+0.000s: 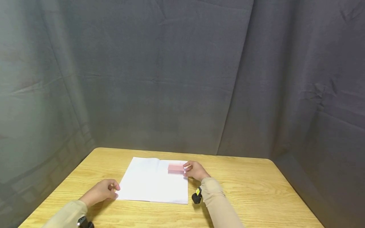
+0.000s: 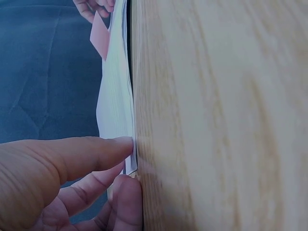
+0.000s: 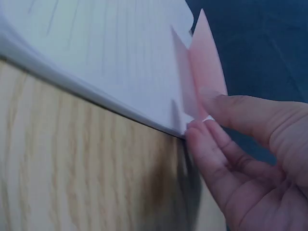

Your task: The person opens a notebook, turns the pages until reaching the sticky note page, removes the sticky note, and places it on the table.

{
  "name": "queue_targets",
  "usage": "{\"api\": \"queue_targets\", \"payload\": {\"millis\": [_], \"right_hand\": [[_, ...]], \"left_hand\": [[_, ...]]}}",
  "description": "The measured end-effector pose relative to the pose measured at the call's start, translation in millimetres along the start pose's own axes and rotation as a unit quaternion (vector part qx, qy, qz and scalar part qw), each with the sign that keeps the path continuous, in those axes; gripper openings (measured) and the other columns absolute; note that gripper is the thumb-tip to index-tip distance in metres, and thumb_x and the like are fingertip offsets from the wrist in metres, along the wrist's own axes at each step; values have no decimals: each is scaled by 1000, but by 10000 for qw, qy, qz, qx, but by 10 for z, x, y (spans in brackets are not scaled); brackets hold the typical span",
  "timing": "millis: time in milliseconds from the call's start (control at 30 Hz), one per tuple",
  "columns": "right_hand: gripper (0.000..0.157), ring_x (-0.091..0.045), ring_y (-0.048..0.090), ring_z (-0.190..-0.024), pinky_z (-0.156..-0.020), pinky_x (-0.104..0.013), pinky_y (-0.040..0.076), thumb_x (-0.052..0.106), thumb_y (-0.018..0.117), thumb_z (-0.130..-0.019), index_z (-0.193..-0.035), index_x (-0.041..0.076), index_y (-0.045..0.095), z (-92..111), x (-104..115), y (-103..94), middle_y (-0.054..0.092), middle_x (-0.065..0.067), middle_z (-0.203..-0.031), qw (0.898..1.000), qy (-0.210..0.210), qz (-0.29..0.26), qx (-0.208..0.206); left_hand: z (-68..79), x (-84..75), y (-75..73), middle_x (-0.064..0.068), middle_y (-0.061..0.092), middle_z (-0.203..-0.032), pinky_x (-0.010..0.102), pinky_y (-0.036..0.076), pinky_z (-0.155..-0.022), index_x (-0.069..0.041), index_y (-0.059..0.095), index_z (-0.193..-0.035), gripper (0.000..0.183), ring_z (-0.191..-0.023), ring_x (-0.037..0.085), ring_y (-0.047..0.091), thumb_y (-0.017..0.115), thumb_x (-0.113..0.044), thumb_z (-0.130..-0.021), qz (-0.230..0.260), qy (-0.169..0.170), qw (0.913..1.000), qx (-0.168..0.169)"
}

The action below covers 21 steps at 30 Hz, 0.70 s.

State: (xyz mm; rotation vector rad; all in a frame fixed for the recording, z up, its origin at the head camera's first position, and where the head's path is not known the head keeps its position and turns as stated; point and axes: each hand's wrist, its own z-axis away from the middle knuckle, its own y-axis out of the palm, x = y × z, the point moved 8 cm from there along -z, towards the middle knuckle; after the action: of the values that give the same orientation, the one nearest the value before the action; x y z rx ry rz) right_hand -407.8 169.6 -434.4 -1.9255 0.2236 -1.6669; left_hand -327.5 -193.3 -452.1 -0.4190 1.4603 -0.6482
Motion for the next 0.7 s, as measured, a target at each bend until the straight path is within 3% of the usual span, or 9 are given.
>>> {"api": "queue_targets", "payload": {"millis": [233, 433, 700], "right_hand": [[31, -16, 61, -81, -68, -25, 52, -8, 72, -77, -107, -9, 63, -70, -58, 23, 66, -20, -92, 9988, -38, -250, -417], [24, -13, 53, -73, -62, -22, 48, -4, 76, -75, -97, -6, 66, -98, -60, 43, 60, -9, -80, 9964, 173, -114, -817], [10, -14, 57, -69, -66, -29, 55, -2, 72, -81, -88, -1, 65, -150, -134, 77, 60, -8, -77, 9928, 477, -99, -1096]], "left_hand": [[10, -27, -7, 3, 46, -67, 28, 42, -54, -4, 60, -85, 21, -59, 16, 44, 73, 3, -71, -30, -19, 10000, -81], [9, -19, -4, 4, 47, -67, 28, 42, -54, -3, 60, -85, 20, -59, 16, 44, 73, 3, -71, -41, -85, 9999, -92], [7, 16, -2, 5, 48, -67, 28, 42, -53, -4, 60, -84, 20, -59, 16, 45, 73, 3, -72, -49, -158, 9997, -175]]}}
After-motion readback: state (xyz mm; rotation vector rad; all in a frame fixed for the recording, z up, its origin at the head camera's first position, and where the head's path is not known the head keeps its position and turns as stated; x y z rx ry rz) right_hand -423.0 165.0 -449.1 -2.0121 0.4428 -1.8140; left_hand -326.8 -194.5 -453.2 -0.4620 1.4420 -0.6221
